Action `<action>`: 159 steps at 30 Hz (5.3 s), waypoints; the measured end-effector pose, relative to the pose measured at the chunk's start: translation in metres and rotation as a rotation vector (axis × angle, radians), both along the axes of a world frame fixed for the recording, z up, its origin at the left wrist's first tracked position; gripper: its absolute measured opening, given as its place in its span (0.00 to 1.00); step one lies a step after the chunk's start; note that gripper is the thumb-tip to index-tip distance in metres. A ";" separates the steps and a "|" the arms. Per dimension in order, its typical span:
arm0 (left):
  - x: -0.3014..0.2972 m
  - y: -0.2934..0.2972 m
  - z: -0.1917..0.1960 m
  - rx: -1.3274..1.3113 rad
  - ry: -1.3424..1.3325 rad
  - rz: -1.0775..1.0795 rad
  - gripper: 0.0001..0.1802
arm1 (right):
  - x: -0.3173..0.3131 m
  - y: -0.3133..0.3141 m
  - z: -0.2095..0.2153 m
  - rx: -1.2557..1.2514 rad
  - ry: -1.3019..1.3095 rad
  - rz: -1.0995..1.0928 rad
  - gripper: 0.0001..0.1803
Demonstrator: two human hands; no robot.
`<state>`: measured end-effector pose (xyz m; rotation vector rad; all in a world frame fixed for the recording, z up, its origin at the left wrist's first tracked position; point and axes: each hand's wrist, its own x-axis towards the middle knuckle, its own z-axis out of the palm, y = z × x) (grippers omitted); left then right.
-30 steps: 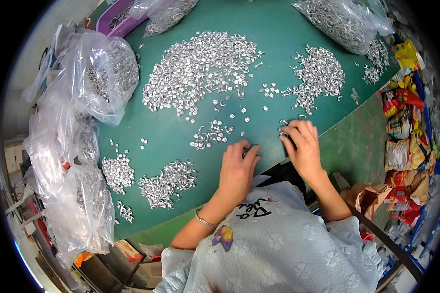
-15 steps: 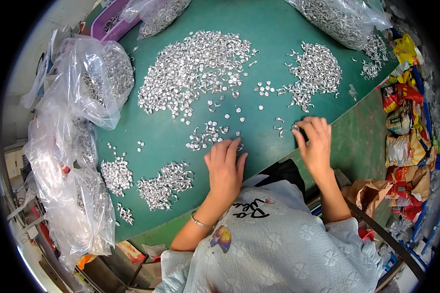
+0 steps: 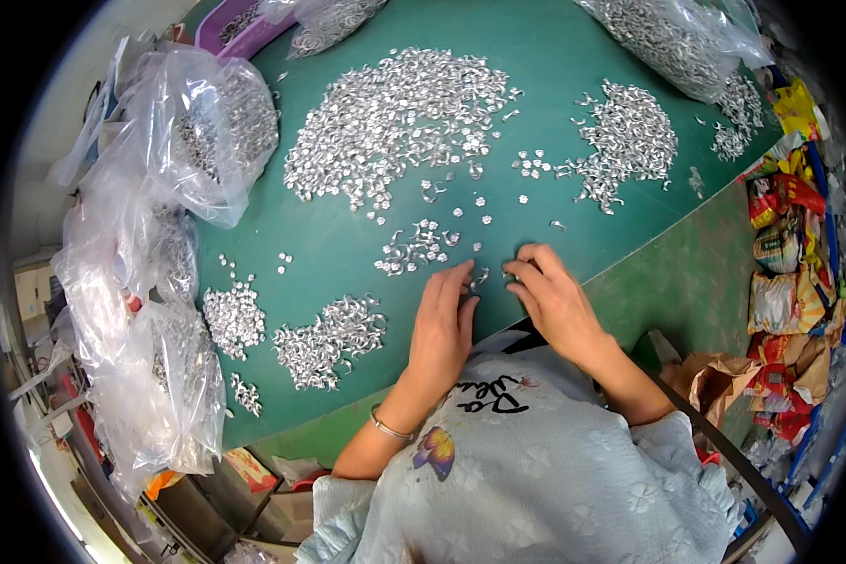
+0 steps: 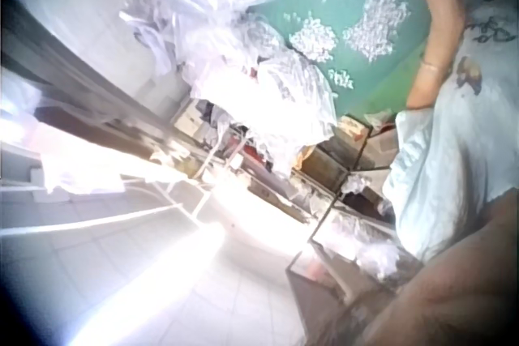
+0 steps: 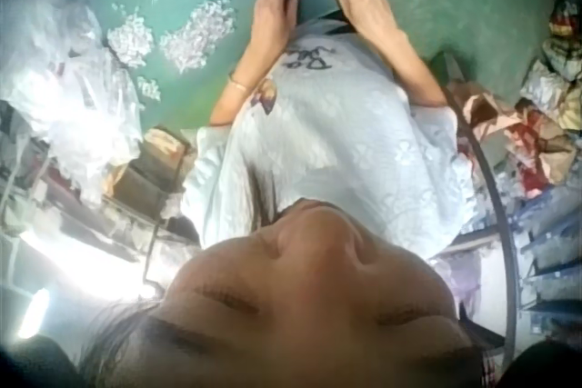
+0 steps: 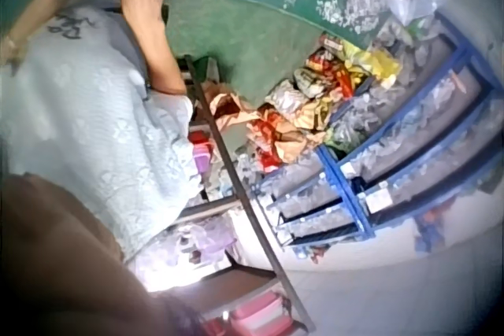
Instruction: The person sorts small metal pins and components by hand on a green workbench, moving them between different piles and containers.
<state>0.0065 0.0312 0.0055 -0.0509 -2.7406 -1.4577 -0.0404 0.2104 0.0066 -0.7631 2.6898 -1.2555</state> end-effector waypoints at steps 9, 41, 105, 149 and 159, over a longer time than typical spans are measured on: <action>0.008 -0.006 0.002 -0.010 0.051 0.093 0.30 | 0.004 -0.016 0.002 -0.048 -0.039 0.029 0.19; 0.028 -0.013 -0.010 -0.169 0.208 0.090 0.13 | -0.013 -0.032 0.009 0.017 0.076 0.203 0.12; 0.014 -0.046 -0.006 -0.403 0.181 0.248 0.17 | -0.029 -0.078 0.003 0.101 0.310 0.162 0.17; 0.035 -0.052 0.005 -0.369 0.138 0.261 0.15 | -0.021 -0.074 0.001 0.150 0.307 0.230 0.15; 0.041 -0.028 -0.018 -0.337 0.229 0.048 0.17 | -0.027 -0.074 -0.006 0.126 0.319 0.251 0.07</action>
